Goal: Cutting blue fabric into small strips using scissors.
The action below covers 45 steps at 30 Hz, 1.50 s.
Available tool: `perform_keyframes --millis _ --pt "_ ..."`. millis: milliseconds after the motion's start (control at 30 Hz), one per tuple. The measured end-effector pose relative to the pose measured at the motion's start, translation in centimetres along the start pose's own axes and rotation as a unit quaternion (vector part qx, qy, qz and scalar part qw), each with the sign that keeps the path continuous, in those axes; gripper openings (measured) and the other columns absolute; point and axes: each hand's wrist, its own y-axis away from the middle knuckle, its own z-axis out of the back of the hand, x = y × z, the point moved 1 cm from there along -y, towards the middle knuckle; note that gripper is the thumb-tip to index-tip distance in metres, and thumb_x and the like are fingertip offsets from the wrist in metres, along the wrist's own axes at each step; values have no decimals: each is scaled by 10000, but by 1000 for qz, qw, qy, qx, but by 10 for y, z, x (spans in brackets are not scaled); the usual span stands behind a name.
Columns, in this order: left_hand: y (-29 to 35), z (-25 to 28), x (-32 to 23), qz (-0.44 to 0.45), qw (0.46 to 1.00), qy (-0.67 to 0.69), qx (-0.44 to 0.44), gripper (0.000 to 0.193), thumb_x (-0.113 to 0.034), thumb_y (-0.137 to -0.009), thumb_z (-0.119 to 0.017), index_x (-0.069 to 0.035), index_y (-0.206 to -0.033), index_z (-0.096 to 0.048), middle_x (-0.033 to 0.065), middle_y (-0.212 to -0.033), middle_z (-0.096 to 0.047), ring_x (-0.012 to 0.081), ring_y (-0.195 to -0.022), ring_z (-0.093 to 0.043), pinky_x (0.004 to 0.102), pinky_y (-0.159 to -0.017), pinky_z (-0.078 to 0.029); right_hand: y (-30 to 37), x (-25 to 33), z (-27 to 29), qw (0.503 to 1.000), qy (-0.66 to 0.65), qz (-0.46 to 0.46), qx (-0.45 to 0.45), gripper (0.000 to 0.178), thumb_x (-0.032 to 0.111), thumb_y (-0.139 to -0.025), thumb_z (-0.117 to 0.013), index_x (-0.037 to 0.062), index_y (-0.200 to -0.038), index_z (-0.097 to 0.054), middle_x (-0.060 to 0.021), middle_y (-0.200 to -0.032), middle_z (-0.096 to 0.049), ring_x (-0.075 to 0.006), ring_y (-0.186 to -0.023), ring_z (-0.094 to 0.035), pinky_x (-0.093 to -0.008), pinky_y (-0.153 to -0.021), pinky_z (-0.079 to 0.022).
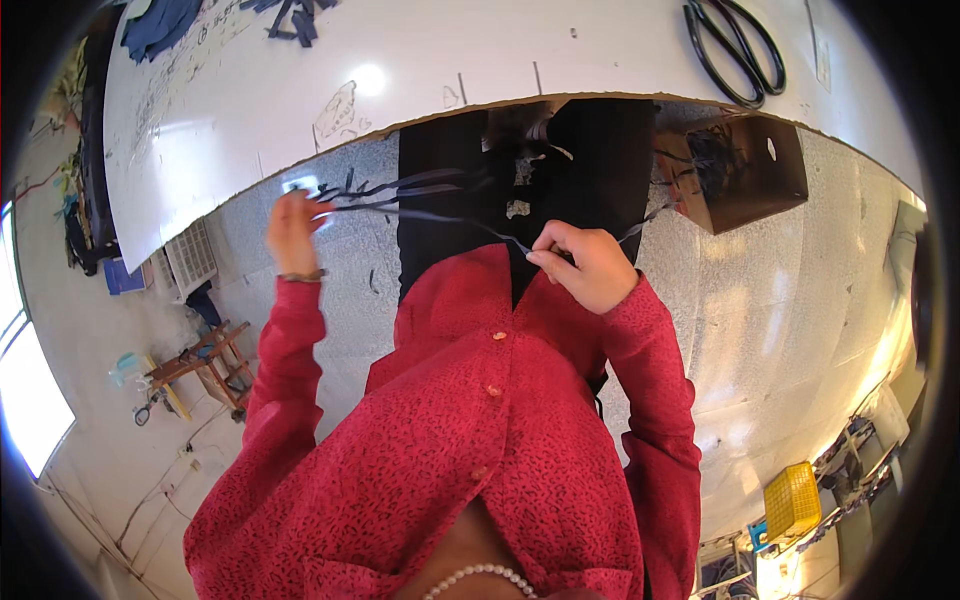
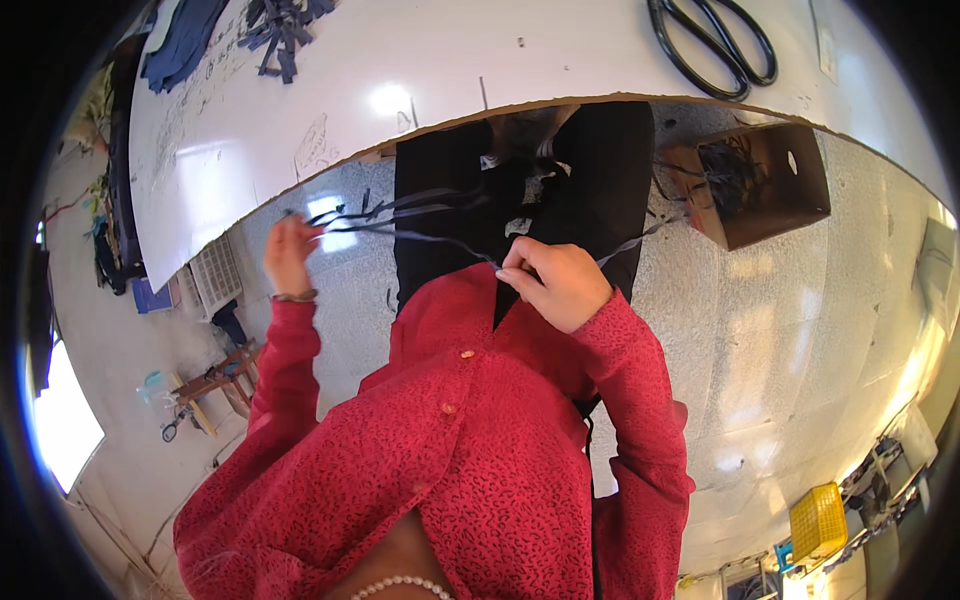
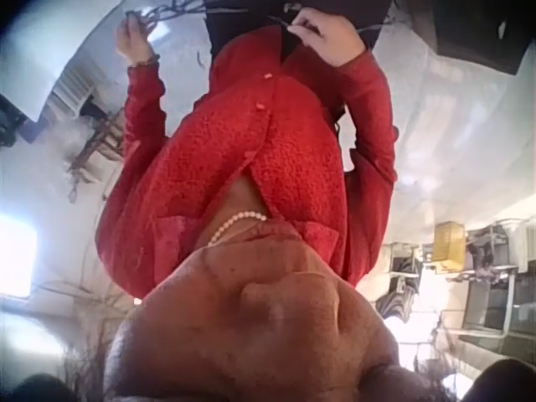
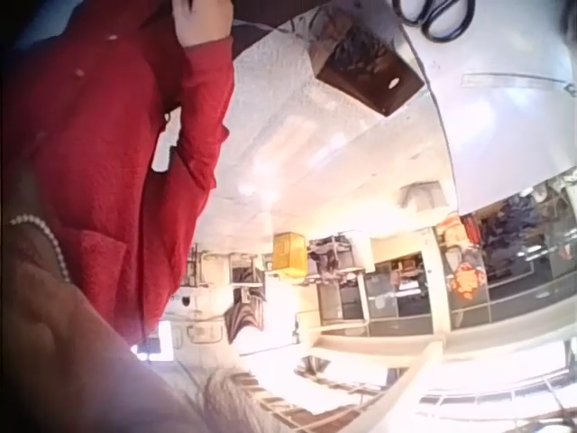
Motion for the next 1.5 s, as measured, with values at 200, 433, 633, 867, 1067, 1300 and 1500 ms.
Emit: perform_keyframes --millis 200,433,633,867,1067,1300,1500 --pt "95 -160 -76 -92 956 49 273 174 -174 -969 -486 -8 -1009 -518 120 -787 -646 231 -725 -671 317 -630 -522 -12 29 3 996 -72 -5 49 117 128 -865 -610 19 -849 -570 -74 -628 -594 -171 -565 -591 -289 -544 -448" --pt "84 -161 -79 -94 924 -3 371 154 -184 -959 -506 -34 -953 -539 93 -712 -605 176 -589 -589 291 -531 -452 -7 20 17 990 -106 -69 55 104 110 -870 -603 19 -845 -559 -54 -613 -579 -137 -547 -572 -265 -536 -436" --pt "76 -154 -96 82 854 88 507 160 -164 -969 -483 -26 -920 -545 -18 -694 -518 44 -608 -443 199 -548 -369 -5 7 27 965 -236 -89 76 71 75 -884 -571 14 -852 -549 12 -656 -534 -52 -596 -487 -216 -550 -395" --pt "63 -156 -99 79 811 87 573 158 -150 -946 -511 -5 -939 -571 -23 -667 -501 40 -594 -430 198 -542 -345 -7 7 50 969 -221 -94 51 40 48 -905 -527 15 -883 -533 6 -706 -515 -56 -646 -485 -202 -603 -397" --pt "57 -161 -113 61 795 114 593 147 -127 -926 -521 5 -908 -583 -21 -658 -498 44 -606 -436 204 -562 -349 -4 32 69 979 -155 -128 -6 30 44 -894 -554 15 -895 -546 -17 -761 -566 -73 -701 -525 -203 -648 -427" --pt "57 -154 -116 63 807 139 571 128 -97 -933 -512 7 -915 -583 -19 -662 -495 49 -620 -439 206 -579 -361 -7 72 155 867 299 91 -388 92 46 -846 -584 22 -931 -559 -118 -1022 -629 -296 -909 -613 -342 -772 -483" --pt "59 -157 -118 73 805 163 566 120 -92 -939 -503 -1 -926 -580 -31 -657 -475 39 -607 -409 201 -553 -329 -44 59 192 810 457 74 -359 302 29 -793 -596 25 -1083 -514 -162 -996 -581 -336 -954 -568 -399 -810 -486"
